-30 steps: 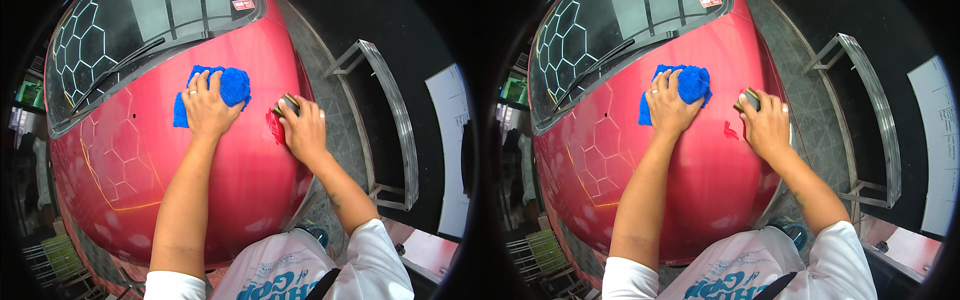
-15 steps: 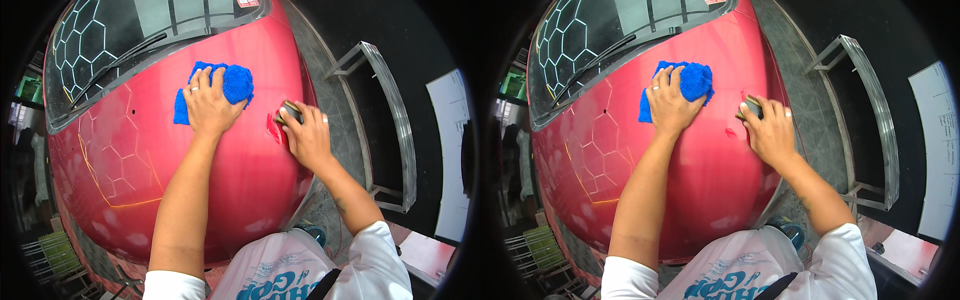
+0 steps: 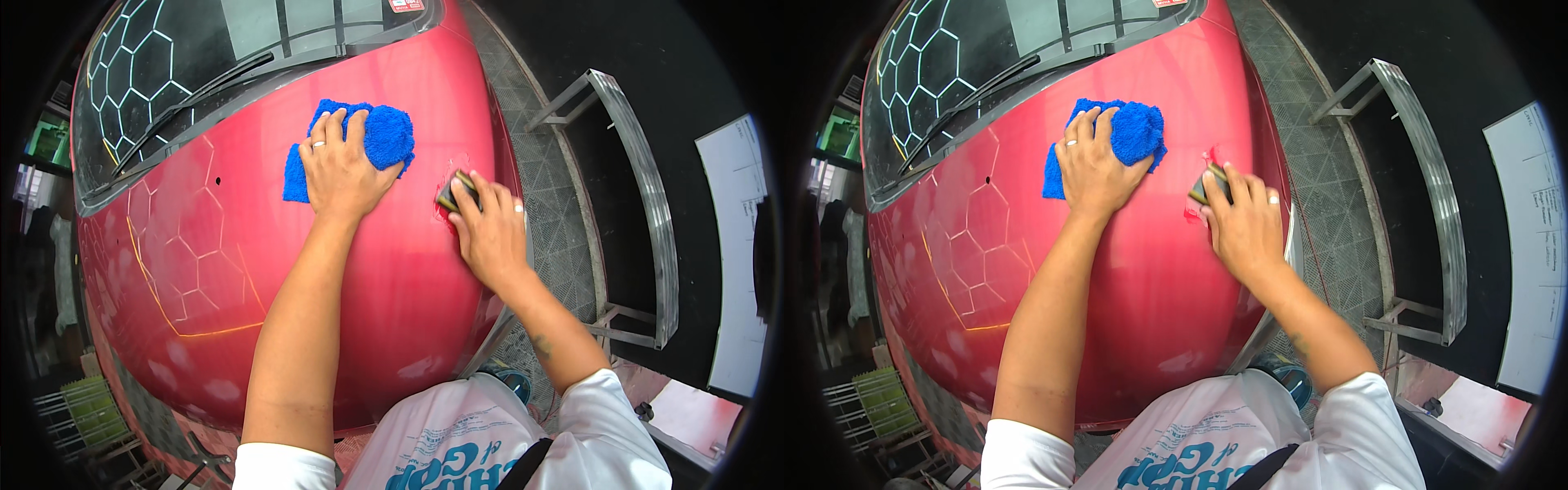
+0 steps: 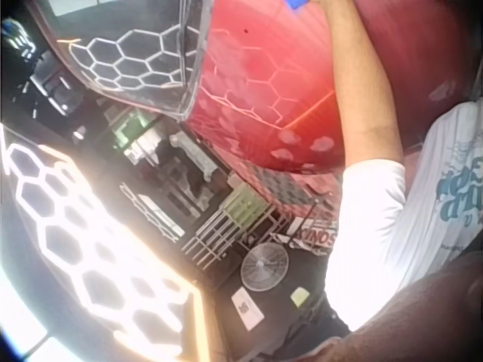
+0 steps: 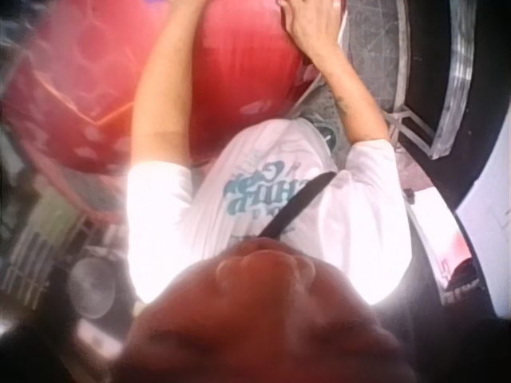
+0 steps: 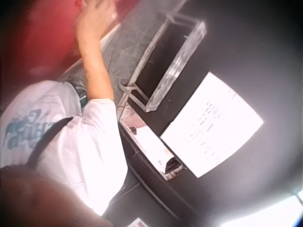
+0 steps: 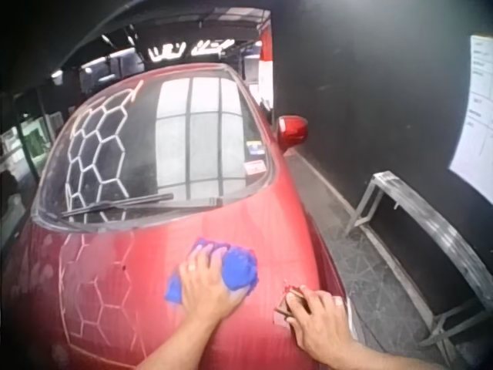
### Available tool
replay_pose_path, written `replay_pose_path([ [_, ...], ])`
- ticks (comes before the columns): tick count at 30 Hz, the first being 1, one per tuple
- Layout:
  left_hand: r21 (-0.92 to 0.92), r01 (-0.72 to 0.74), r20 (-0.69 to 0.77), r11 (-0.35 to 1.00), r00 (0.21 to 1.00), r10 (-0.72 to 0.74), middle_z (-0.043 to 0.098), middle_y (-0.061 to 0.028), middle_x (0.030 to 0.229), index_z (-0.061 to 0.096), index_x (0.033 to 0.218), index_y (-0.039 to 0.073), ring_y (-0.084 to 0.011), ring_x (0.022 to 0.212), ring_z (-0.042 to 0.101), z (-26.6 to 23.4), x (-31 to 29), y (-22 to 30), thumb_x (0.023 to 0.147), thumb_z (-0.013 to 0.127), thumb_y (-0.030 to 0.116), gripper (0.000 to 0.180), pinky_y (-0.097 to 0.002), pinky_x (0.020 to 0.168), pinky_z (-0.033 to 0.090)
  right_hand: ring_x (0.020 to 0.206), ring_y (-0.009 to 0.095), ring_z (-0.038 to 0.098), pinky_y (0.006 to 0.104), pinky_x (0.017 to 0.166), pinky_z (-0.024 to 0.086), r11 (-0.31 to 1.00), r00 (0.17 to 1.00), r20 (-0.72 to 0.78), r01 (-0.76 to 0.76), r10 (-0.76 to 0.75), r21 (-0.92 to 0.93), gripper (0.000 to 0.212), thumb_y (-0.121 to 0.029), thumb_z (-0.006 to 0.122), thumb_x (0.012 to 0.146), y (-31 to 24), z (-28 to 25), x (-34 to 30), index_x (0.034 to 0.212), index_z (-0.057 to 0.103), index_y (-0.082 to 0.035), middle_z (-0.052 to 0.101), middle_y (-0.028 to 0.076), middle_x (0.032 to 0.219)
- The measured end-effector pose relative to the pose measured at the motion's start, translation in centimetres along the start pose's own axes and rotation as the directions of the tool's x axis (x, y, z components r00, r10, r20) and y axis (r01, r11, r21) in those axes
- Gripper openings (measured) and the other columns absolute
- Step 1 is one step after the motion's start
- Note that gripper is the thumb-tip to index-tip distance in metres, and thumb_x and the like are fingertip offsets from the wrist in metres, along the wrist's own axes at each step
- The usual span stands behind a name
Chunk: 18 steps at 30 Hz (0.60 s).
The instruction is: The person uses a small sanding block and a blue microfiber cloth to polish the hood of a red car. They repeatedly rub the surface with the block and wipe the area with the cloth, moving across different sections of the hood.
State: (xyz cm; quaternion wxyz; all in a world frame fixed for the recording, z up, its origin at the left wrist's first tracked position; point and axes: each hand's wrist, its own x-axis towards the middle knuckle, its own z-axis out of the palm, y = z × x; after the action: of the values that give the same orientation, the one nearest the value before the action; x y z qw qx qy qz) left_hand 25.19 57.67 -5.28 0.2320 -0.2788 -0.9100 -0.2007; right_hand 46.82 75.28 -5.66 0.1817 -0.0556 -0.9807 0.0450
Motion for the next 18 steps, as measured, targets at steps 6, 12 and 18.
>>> replay_pose_path([
  [6, 0.018, -0.005, -0.01, 1.0, 1.0, 0.005, 0.069, -0.0165, 0.163, 0.07, 0.158, 0.015, -0.0412, 0.158, 0.059, 0.0, 0.0, 0.1, 0.079, 0.101, 0.052, 0.092, -0.0598, 0.127, 0.045, 0.134, 0.041, 0.068, 0.0565, 0.105, 0.053, 1.0, 1.0, 0.004, 0.014, -0.014, -0.006, 0.057, -0.028, 0.086, 0.102, -0.3, -1.4, 1.8, 0.155, 0.074, -0.012, 0.069, 0.021, 0.158],
  [12, 0.014, -0.013, -0.006, 1.0, 1.0, 0.013, 0.069, -0.0168, 0.164, 0.07, 0.157, 0.014, -0.0422, 0.158, 0.059, -0.1, 0.1, 0.0, 0.079, 0.101, 0.052, 0.092, -0.06, 0.126, 0.045, 0.133, 0.043, 0.067, 0.0581, 0.106, 0.051, 0.999, 0.997, 0.07, -0.036, 0.034, 0.022, 0.053, -0.026, 0.083, 0.105, -0.5, -0.9, 0.6, 0.155, 0.074, -0.012, 0.07, 0.022, 0.156],
  [18, 0.007, -0.011, -0.002, 1.0, 1.0, 0.011, 0.068, -0.0167, 0.165, 0.07, 0.158, 0.015, -0.0417, 0.158, 0.059, -0.1, 0.0, -0.1, 0.078, 0.102, 0.054, 0.094, -0.0595, 0.125, 0.044, 0.133, 0.042, 0.067, 0.0582, 0.107, 0.051, 0.999, 0.998, -0.049, 0.048, -0.048, -0.007, 0.054, -0.025, 0.081, 0.106, 1.3, 0.7, 1.0, 0.157, 0.072, -0.01, 0.068, 0.023, 0.159],
])
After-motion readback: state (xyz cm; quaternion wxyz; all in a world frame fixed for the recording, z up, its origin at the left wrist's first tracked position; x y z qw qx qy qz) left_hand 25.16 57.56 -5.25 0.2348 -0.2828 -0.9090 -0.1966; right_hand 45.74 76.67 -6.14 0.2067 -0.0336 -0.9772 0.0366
